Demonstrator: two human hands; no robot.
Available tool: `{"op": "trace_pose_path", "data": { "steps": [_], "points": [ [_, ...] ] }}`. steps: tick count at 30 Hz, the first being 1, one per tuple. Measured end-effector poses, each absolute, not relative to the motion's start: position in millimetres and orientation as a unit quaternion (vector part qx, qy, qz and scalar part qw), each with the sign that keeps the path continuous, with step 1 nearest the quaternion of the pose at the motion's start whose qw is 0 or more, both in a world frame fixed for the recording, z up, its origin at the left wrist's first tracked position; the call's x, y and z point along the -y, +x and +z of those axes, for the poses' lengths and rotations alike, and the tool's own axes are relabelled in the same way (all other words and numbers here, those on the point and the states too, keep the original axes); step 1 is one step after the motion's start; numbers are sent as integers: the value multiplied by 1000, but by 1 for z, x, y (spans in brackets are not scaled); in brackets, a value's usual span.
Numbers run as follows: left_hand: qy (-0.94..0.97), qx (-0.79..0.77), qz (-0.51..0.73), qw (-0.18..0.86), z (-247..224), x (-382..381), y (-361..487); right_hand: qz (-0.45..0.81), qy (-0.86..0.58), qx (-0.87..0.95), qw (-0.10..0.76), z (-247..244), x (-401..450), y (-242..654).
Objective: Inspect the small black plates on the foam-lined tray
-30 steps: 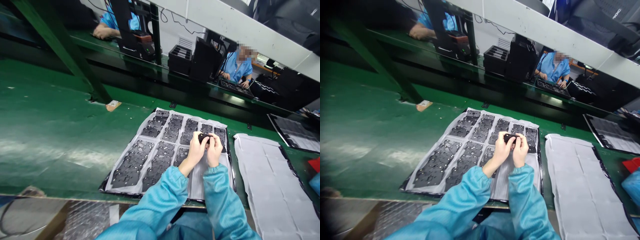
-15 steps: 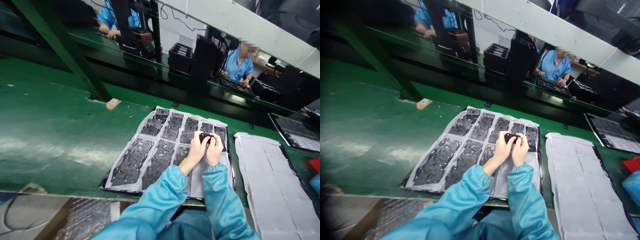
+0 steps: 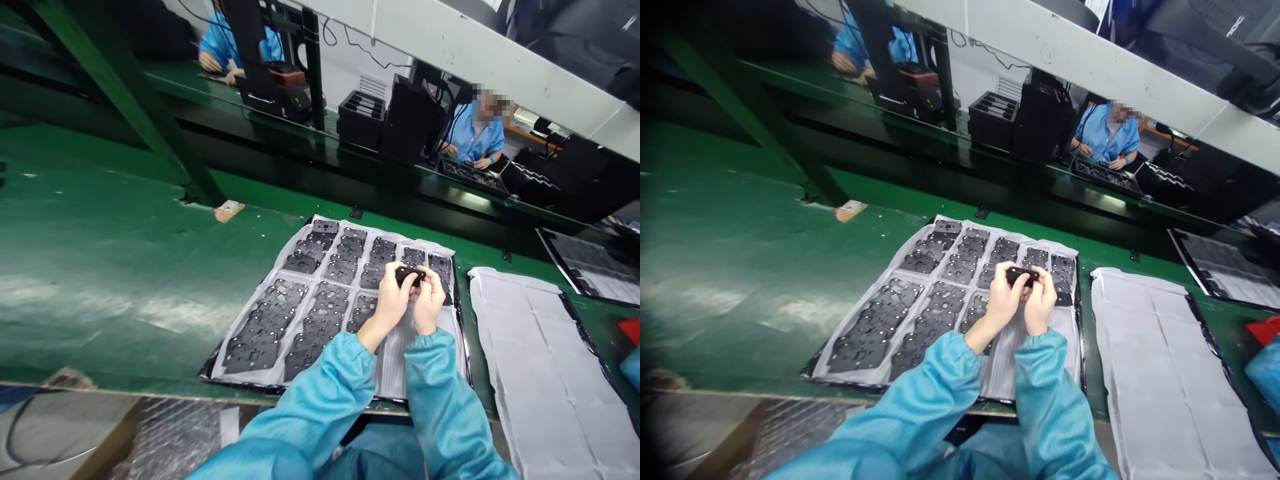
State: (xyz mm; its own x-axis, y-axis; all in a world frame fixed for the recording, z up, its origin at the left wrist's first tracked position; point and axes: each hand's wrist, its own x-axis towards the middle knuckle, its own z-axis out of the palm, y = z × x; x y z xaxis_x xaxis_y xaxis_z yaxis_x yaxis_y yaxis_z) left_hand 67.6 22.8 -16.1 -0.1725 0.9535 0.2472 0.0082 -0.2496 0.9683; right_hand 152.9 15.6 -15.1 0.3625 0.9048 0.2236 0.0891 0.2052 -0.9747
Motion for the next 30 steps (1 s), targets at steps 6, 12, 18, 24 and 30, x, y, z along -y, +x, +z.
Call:
{"op": "trace_pose_path", "data": {
  "steps": [6, 12, 18, 24, 30],
  "points": [
    [475, -438, 611, 458, -11, -23, 66, 336, -535, 459, 624, -7, -16, 150],
    [448, -393, 607, 527, -11, -22, 69, 384, -510, 414, 649, -10, -19, 153],
    [448, -377, 611, 533, -17, -27, 69, 403, -509, 395, 650, -17, -24, 155],
    [465, -391, 585, 537, -15, -27, 68, 360, -533, 395, 656, -16, -23, 156],
    [474, -367, 553, 579, -12, -29, 67, 272, -554, 393, 681, -18, -24, 162]
  ]
}}
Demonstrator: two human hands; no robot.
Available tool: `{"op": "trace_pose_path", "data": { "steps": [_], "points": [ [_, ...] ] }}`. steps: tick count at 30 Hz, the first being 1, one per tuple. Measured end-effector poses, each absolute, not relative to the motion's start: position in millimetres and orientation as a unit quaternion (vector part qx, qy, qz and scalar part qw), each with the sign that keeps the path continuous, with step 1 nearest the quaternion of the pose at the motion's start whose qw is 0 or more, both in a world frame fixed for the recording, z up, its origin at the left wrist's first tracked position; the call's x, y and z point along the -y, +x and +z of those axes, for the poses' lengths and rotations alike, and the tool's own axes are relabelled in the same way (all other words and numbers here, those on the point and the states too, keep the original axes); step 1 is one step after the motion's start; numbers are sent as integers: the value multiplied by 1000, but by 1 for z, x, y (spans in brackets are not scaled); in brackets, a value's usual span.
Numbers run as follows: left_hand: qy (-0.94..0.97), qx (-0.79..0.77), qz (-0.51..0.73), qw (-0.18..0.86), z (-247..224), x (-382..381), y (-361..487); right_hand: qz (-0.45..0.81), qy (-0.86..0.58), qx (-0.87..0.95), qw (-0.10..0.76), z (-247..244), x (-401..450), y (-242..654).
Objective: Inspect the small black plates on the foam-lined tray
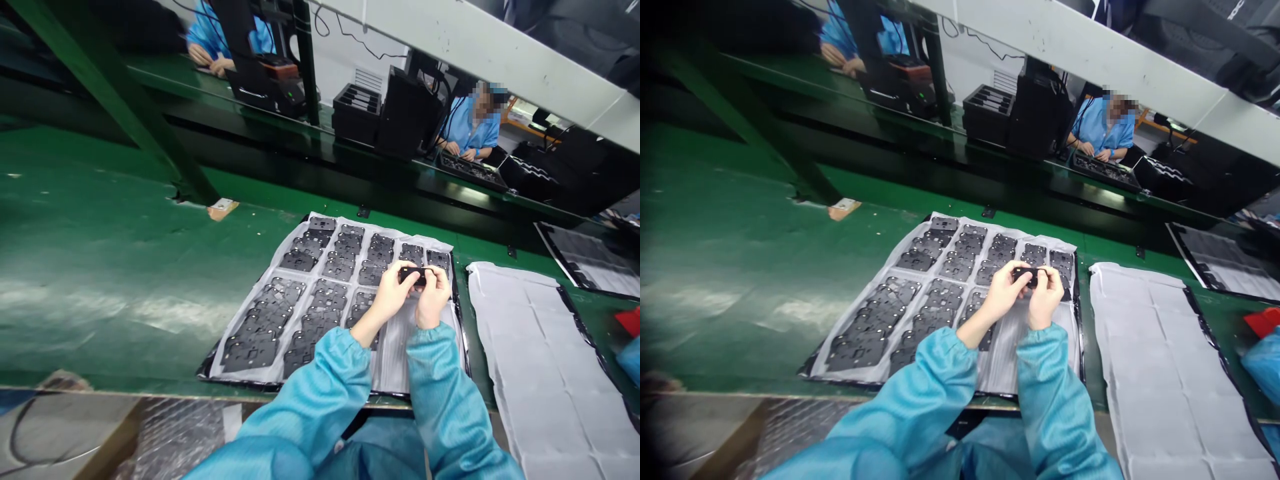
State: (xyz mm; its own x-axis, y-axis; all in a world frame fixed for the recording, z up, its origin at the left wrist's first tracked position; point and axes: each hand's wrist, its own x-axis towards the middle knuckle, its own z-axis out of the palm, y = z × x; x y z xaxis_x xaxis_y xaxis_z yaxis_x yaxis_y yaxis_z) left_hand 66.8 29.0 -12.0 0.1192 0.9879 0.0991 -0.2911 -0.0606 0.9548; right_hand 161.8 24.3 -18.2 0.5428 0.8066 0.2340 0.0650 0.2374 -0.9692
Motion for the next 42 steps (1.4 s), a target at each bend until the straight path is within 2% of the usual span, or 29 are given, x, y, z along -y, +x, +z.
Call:
{"op": "trace_pose_path", "data": {
  "steps": [5, 11, 22, 30, 39, 42],
  "points": [
    [400, -333, 552, 652, -8, -30, 64, 267, -549, 385, 692, -19, -25, 162],
    [342, -342, 570, 664, -8, -33, 60, 265, -551, 407, 679, -21, -21, 155],
    [301, -336, 586, 674, 1, -27, 64, 350, -526, 403, 663, -19, -13, 136],
    [287, -333, 599, 670, 3, -26, 63, 205, -556, 446, 671, -23, -11, 136],
    [310, -319, 596, 668, 1, -26, 65, 192, -550, 441, 683, -24, -12, 137],
    [326, -293, 592, 676, -1, -27, 64, 228, -550, 421, 685, -23, -13, 138]
  ]
}}
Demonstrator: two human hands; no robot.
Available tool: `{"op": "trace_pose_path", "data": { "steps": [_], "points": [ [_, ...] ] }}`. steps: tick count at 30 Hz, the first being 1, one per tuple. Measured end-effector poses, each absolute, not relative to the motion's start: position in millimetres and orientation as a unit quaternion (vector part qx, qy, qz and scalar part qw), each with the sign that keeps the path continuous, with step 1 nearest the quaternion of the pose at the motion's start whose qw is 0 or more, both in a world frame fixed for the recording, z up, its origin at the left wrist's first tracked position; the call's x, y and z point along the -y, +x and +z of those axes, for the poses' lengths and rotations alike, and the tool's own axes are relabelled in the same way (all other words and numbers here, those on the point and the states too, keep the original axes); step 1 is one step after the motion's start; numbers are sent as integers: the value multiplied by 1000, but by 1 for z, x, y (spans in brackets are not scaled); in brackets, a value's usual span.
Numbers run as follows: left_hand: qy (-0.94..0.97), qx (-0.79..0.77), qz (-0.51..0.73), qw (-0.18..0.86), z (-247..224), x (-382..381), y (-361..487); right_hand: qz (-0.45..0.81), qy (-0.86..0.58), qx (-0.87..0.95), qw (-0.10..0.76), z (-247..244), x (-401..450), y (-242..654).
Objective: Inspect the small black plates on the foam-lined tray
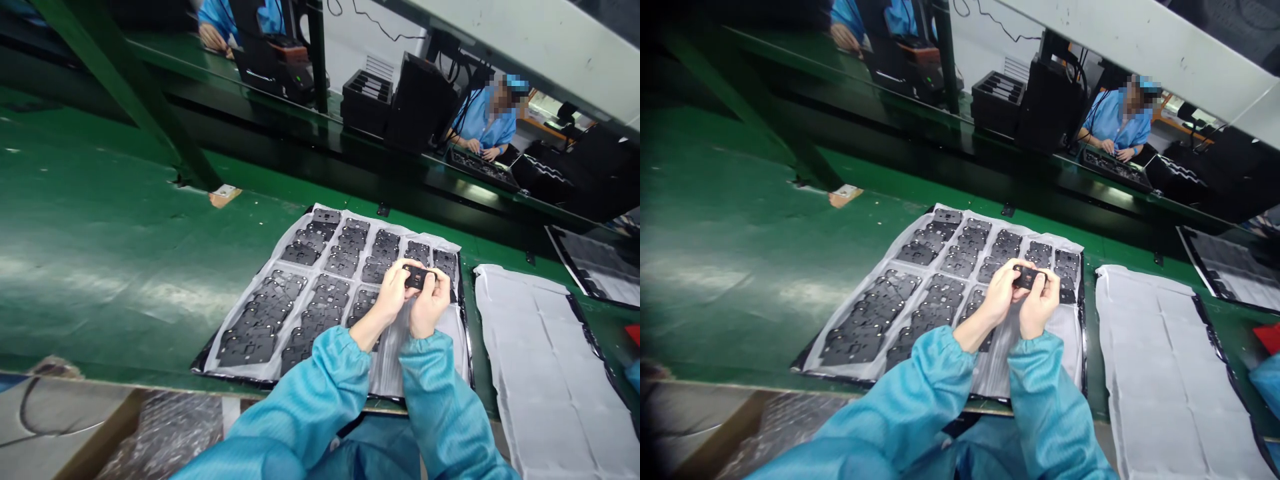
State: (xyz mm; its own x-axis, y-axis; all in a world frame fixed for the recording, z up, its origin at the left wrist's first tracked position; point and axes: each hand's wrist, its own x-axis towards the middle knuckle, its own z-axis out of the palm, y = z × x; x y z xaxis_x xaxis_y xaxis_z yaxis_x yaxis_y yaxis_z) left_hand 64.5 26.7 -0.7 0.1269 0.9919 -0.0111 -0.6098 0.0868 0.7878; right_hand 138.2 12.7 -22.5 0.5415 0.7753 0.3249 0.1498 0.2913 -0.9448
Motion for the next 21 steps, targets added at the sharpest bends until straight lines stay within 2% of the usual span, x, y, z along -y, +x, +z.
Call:
{"op": "trace_pose_path", "data": {
  "steps": [4, 10, 21],
  "points": [
    [338, -289, 582, 681, -2, -29, 63, 312, -528, 396, 684, -18, -14, 137],
    [363, -309, 597, 646, -6, -31, 63, 320, -519, 399, 685, -17, -13, 135],
    [372, -353, 624, 591, -6, -26, 68, 147, -570, 475, 655, -26, -13, 135]
  ]
}}
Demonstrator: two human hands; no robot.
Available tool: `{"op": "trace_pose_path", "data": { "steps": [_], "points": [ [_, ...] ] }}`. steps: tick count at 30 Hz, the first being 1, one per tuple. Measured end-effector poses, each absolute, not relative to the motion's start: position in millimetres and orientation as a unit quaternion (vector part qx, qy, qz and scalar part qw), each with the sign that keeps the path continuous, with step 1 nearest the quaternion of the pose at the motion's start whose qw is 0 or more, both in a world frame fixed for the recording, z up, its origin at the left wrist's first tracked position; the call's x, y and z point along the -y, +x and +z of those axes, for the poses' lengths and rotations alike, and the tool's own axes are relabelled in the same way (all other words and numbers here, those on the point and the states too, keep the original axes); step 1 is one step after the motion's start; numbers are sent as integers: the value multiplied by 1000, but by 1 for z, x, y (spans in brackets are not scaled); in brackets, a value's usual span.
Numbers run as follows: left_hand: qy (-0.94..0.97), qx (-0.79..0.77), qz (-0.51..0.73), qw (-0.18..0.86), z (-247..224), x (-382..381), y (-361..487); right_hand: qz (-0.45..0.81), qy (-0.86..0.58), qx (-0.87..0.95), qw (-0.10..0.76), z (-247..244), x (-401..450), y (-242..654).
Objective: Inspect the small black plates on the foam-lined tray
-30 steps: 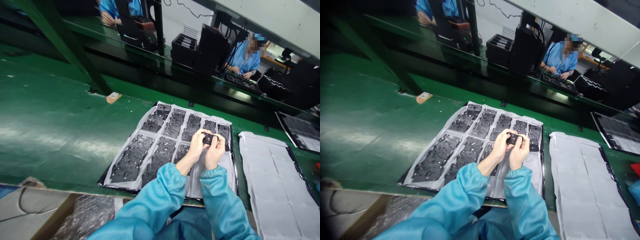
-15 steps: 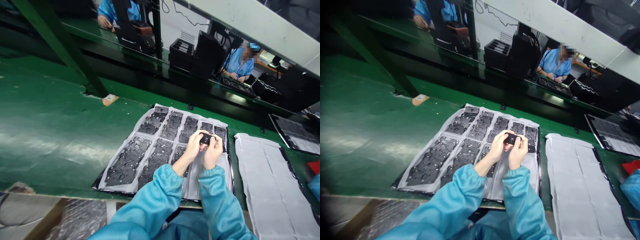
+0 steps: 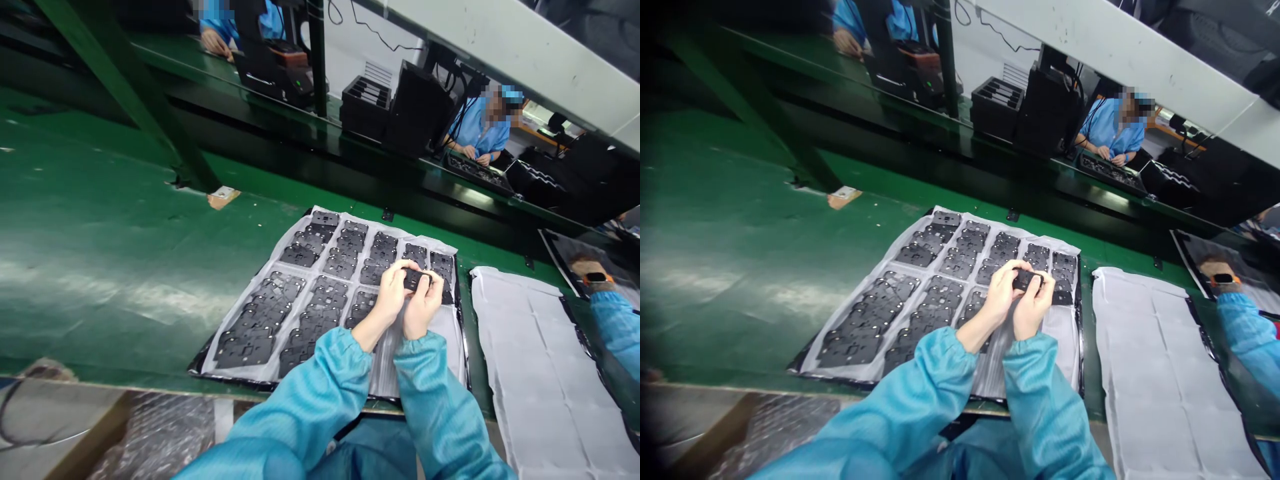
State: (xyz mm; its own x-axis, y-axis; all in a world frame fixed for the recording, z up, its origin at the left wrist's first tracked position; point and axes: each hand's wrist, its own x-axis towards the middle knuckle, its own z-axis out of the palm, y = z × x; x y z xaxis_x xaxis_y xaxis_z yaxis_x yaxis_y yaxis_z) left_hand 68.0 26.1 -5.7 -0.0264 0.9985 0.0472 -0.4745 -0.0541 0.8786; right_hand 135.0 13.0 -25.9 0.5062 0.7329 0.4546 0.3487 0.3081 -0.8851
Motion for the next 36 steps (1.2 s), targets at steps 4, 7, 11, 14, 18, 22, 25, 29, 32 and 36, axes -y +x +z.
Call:
{"op": "trace_pose_path", "data": {
  "steps": [4, 7, 11, 14, 18, 22, 25, 29, 32, 36],
  "points": [
    [358, -360, 620, 598, 0, -24, 67, 132, -577, 486, 643, -22, -10, 131],
    [348, -358, 622, 603, 3, -23, 66, 135, -575, 484, 646, -21, -9, 131],
    [349, -335, 619, 619, 0, -23, 66, 148, -578, 463, 655, -27, -13, 134],
    [323, -305, 593, 671, -2, -25, 66, 198, -580, 438, 657, -30, -15, 136],
    [300, -264, 580, 710, 0, -28, 62, 297, -548, 401, 671, -27, -16, 135],
    [321, -275, 606, 673, -4, -33, 59, 310, -519, 373, 704, -21, -18, 139],
    [338, -373, 653, 565, -9, -37, 55, 307, -525, 357, 709, -19, -21, 145],
    [373, -424, 646, 513, -10, -39, 51, 312, -526, 360, 705, -19, -22, 149],
    [422, -388, 623, 532, -6, -37, 52, 320, -518, 369, 702, -17, -19, 147],
    [424, -329, 595, 599, -5, -35, 56, 332, -509, 384, 695, -14, -17, 143]
  ]
}}
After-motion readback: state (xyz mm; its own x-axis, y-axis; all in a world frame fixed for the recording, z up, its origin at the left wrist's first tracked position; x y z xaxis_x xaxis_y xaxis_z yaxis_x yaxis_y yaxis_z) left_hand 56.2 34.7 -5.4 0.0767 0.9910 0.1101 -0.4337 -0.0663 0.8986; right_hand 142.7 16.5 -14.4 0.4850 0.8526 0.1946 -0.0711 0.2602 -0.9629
